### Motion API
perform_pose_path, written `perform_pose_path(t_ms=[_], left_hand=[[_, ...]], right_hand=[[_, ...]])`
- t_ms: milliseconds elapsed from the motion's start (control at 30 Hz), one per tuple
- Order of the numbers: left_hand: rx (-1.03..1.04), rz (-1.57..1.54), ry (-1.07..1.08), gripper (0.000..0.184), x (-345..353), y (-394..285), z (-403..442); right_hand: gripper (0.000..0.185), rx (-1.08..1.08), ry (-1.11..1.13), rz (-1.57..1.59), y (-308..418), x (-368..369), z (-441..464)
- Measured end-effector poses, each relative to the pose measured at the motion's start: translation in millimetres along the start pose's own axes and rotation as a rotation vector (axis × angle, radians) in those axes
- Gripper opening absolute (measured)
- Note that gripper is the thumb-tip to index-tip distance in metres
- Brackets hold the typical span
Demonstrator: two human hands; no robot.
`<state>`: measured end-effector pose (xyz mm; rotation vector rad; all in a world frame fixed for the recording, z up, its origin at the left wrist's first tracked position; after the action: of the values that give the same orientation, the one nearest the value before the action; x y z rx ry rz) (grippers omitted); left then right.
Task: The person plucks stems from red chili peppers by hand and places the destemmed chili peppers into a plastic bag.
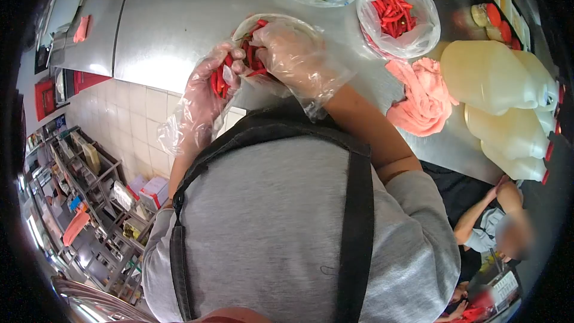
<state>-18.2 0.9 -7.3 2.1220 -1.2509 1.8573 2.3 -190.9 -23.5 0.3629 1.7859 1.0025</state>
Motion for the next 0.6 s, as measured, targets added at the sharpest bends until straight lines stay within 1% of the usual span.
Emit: perform_pose_path(t_ms=[33,67,133,167,233,267,333,367,433,467,500,533,567,600], left_hand=[[-0.002,0.047,-0.059,0.018,2,1,2],[-0.008,0.049,-0.056,0.018,6,2,4],[-0.050,0.347,-0.160,0.016,11,2,6],[-0.053,0.351,-0.157,0.016,16,4,8],[-0.130,0.619,-0.295,0.015,26,10,10],[-0.135,0.625,-0.293,0.015,33,13,11],[-0.152,0.734,-0.206,0.018,44,18,14],[-0.216,0.797,-0.172,0.021,40,17,16],[-0.239,0.848,-0.162,0.021,45,18,17],[-0.257,0.894,-0.156,0.020,46,18,18],[-0.261,0.898,-0.155,0.020,46,20,19],[-0.167,0.926,-0.129,0.018,45,22,19],[-0.074,0.952,-0.104,0.017,45,23,19],[-0.079,0.953,-0.103,0.017,45,23,19]], right_hand=[[0.019,-0.016,0.068,0.046,-11,3,3],[0.019,-0.011,0.062,0.047,-14,3,-2],[0.016,-0.092,-0.166,0.292,-18,-3,-10],[0.016,-0.091,-0.171,0.294,-15,-7,-15],[0.017,0.198,-0.067,0.853,-3,-20,-26],[0.017,0.198,-0.073,0.858,-1,-23,-30],[0.020,0.073,-0.006,0.963,4,-28,-37],[0.020,0.074,-0.014,0.967,8,-30,-39],[0.019,0.056,0.063,1.104,14,-32,-42],[0.019,0.056,0.058,1.108,10,-29,-42],[0.019,0.018,0.005,1.077,4,-25,-41],[0.018,-0.019,-0.047,1.046,0,-23,-41],[0.018,-0.016,-0.051,1.050,-2,-23,-41],[0.018,-0.031,-0.009,1.096,-4,-24,-41]])
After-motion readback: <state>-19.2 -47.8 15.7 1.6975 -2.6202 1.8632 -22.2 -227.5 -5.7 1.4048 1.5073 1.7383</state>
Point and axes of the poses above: each hand's wrist, its own z-axis towards the middle knuckle, its own x-axis out of the palm, y = z × x, the point moved 1 cm from there along z, towards the middle knuckle, and after that the axes turned 13 degrees about y, right-handed, at the moved point
